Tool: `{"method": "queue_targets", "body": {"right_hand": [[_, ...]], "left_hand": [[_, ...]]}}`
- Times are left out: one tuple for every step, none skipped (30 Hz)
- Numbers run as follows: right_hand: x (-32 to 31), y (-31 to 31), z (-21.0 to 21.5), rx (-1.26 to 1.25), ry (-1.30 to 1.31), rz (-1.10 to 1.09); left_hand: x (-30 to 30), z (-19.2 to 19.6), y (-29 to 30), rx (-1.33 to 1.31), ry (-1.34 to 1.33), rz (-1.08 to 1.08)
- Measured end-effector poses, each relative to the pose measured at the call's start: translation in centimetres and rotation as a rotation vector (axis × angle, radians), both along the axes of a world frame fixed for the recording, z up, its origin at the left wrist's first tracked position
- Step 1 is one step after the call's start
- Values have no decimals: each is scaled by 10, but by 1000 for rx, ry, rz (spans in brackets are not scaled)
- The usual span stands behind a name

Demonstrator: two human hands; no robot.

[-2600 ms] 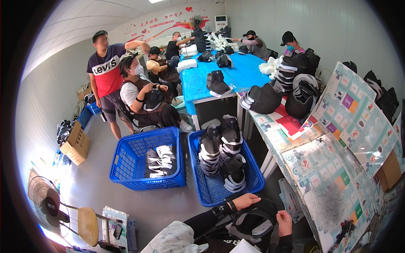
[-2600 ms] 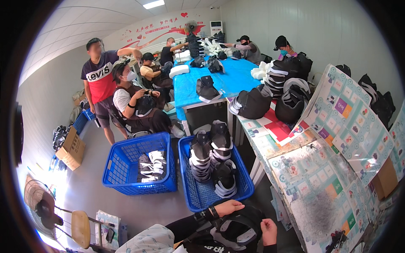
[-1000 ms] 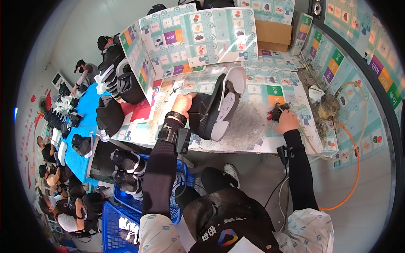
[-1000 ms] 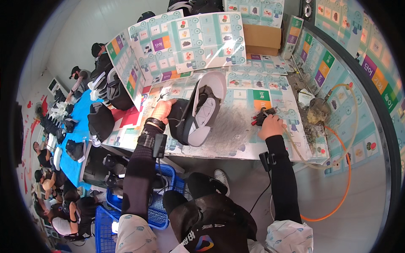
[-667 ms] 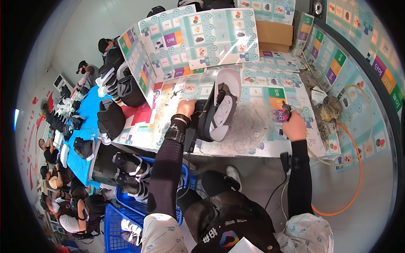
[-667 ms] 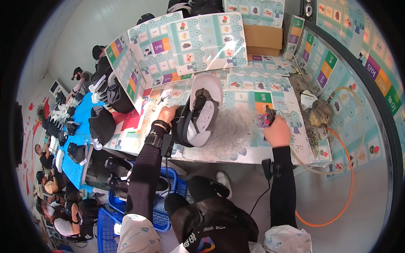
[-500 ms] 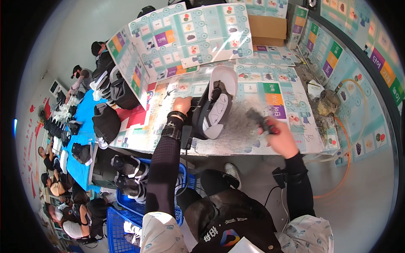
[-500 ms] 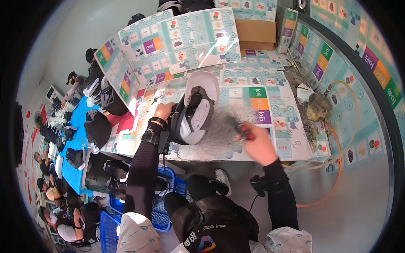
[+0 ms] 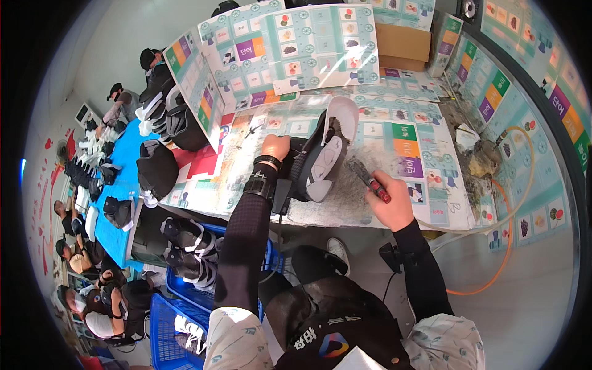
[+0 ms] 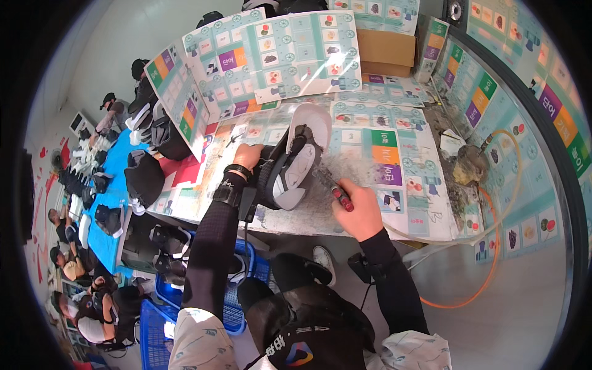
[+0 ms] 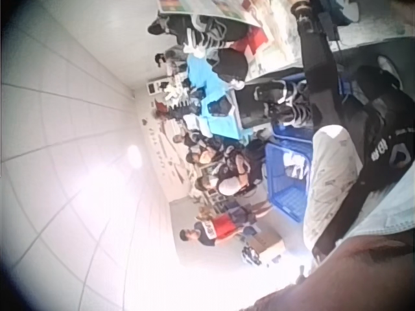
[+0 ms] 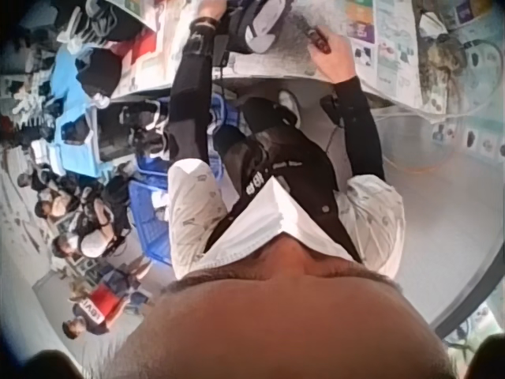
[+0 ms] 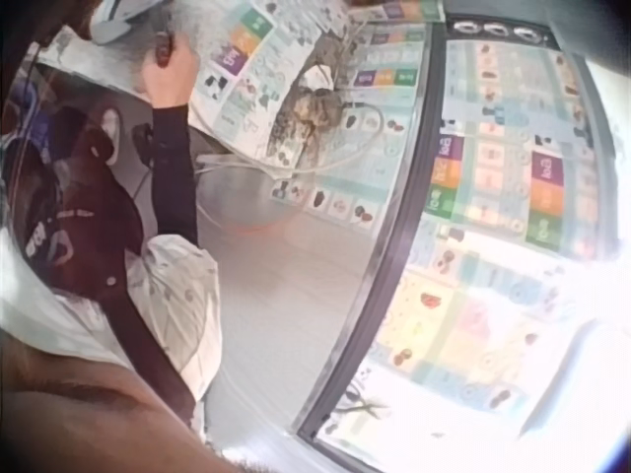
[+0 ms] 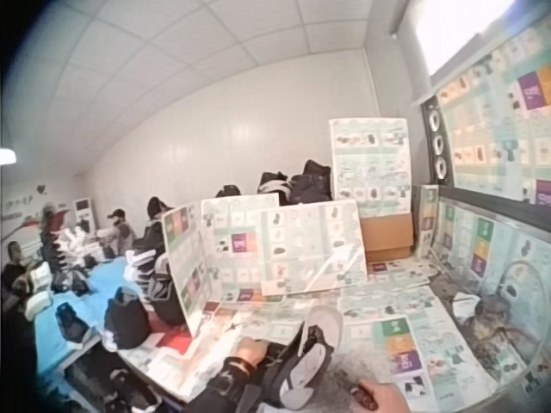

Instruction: The person cleans the edges and interior of black and white shoes using a small air nozzle and a brush, then picks up and handles additional shoes from a bin.

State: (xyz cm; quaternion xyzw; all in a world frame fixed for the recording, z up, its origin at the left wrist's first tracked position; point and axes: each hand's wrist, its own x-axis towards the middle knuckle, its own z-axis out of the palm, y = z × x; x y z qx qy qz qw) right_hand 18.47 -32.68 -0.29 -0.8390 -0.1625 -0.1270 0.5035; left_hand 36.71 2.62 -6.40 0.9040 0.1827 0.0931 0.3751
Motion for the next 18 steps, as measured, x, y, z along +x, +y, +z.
{"method": "queue_targets", "body": {"right_hand": [[1,-2,0,-40,17,48],[2,-2,0,-80,33,95],[2,-2,-1,-83,34,93],[1,-1,-4,-108,9,129],[-1,0,-5,-132,-16,165],[-5,1,-4,-65,17,67],[-4,-1,-2,-69,18,68],[-3,-6,0,-63,18,27],[-2,-9,0,-55,18,-14],[-3,-12,-3,-82,-2,17],[-3,-14,-7,-84,-2,18],[-4,-13,-9,-127,-24,106],[-6,-11,-10,-170,-46,193],[-12,-9,-9,-166,-12,120],[-13,-12,-5,-171,-9,117],[-12,-14,-2,-130,14,24],[-12,-17,2,-90,36,-70],[-13,-19,6,-112,40,-79]], "left_hand": [[1,-1,2,52,-19,15],[1,-3,4,28,6,26],[0,-4,4,25,7,24],[-1,-5,4,-10,-12,14],[-1,-6,4,-45,-32,4],[-2,-7,3,-50,-31,5],[-2,-8,3,-64,-57,8],[-3,-9,3,-78,-82,12],[-3,-6,1,-80,-82,14],[-2,-4,-2,-64,-32,24],[-2,-1,-4,-49,18,33],[-3,-3,-1,-54,-21,34],[-5,-5,2,-53,-21,37],[-8,-7,7,-50,-81,36],[-12,-5,2,-52,-139,29],[-14,-3,-4,-57,-138,27],[-15,1,-11,-79,-86,28],[-18,5,-12,-95,-37,35]]}}
